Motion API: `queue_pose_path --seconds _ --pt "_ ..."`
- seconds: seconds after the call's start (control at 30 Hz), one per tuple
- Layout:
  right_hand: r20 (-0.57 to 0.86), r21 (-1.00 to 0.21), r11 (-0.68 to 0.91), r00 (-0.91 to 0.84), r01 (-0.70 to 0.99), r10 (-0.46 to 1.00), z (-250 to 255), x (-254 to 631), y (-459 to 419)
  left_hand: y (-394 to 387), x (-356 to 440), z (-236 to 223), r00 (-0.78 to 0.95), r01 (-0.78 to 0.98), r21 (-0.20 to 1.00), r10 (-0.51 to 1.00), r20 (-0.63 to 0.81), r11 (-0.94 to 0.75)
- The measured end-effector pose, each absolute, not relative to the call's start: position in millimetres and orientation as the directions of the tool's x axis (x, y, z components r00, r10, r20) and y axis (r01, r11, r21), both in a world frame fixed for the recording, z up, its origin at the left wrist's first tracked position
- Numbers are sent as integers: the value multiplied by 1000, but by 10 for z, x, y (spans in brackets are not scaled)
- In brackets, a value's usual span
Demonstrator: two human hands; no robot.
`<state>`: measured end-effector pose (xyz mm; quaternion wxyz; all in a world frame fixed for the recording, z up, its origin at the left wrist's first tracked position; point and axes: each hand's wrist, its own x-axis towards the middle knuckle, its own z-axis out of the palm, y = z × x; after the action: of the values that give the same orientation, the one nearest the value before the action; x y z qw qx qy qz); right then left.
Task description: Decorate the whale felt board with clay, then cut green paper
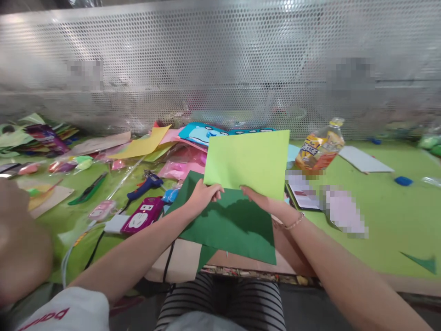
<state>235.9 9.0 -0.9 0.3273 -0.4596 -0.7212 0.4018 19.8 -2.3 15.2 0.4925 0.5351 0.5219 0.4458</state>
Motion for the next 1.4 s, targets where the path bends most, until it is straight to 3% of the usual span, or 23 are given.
queue_pose_path --seconds 0.17,0.27,0.57,0.87,1.0,1.4 --pt "179 -825 260 -204 501 962 188 2296 16 -14 169 172 14 95 995 1000 -8 7" --pt "144 -852 200 -151 484 978 237 2294 18 6 158 162 -23 63 998 1000 19 -17" --pt "248 -933 282 -171 224 954 112 2408 218 71 134 103 -109 -119 984 987 120 -133" --pt "214 -936 241 -127 255 969 141 2400 221 111 125 110 -131 -238 968 990 48 -79" --pt "239 -935 254 -89 248 967 128 2414 256 134 118 106 -113 -253 965 993 34 -62" --pt "248 -969 248 25 -18 969 -5 2461 348 110 137 93 -127 -190 980 991 40 -64"
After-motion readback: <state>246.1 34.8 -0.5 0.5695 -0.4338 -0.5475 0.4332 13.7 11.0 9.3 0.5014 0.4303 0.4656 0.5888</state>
